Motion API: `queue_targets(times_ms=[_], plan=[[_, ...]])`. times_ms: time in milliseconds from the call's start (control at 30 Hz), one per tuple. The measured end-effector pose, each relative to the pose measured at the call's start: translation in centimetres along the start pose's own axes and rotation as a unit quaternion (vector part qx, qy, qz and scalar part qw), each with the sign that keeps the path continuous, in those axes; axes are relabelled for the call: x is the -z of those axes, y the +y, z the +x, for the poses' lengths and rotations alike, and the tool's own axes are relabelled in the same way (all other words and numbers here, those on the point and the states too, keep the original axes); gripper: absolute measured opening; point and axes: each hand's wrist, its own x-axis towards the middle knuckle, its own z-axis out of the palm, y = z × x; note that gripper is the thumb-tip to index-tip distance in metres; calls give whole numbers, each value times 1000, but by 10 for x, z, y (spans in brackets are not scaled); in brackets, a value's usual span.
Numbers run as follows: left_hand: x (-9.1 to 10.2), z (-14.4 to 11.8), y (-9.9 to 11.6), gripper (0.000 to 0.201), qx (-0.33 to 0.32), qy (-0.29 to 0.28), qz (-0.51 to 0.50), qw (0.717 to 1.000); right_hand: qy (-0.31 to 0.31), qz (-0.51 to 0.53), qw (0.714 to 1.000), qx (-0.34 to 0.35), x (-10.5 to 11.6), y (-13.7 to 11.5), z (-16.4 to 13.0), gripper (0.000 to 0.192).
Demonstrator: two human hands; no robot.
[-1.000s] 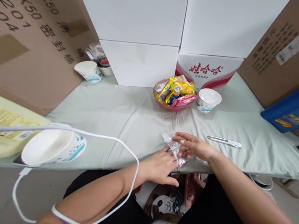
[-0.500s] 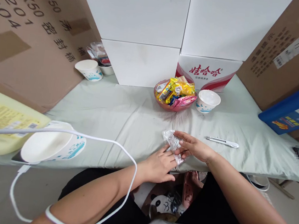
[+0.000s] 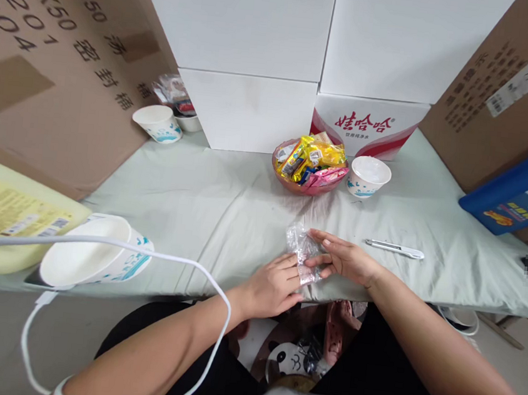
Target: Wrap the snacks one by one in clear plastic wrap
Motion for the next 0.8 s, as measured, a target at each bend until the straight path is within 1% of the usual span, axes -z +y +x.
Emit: queue_targets(times_ms=[67, 133, 200, 233, 300, 333, 400, 467, 500, 533, 600, 800], plan=[[2, 0, -1, 45, 3, -1, -17, 1000, -9, -40, 999, 28, 0, 0, -3, 59], [2, 1, -3, 46, 6, -4, -37, 999, -28, -122, 990, 70, -2, -1, -7, 63], [3, 2, -4, 44, 19, -5, -62, 998, -53, -232, 963, 129, -5, 0, -12, 64], [4, 3, -5, 43, 28, -5, -79, 996, -62, -291, 941, 164, -7, 1, -15, 65], [6, 4, -5, 41, 46, -9, -115, 992, -61, -410, 879, 237, -12, 5, -16, 64], [7, 5, -6, 40, 56, -11, -131, 990, -45, -466, 840, 275, -15, 9, -16, 59], [9, 6, -6, 40, 72, -12, -149, 986, 7, -561, 753, 344, -19, 16, -14, 43], [11, 7, -6, 40, 81, -10, -154, 985, 63, -621, 676, 393, -23, 24, -12, 32], [12, 7, -6, 40, 80, -8, -156, 984, 81, -641, 646, 407, -24, 27, -11, 31], [12, 7, -5, 41, 76, -5, -159, 984, 90, -656, 623, 416, -25, 29, -12, 31], [14, 7, -5, 39, 63, 8, -167, 984, 91, -676, 597, 422, -26, 31, -13, 32], [16, 6, -6, 36, 42, 25, -179, 983, 94, -710, 556, 422, -30, 32, -22, 32]])
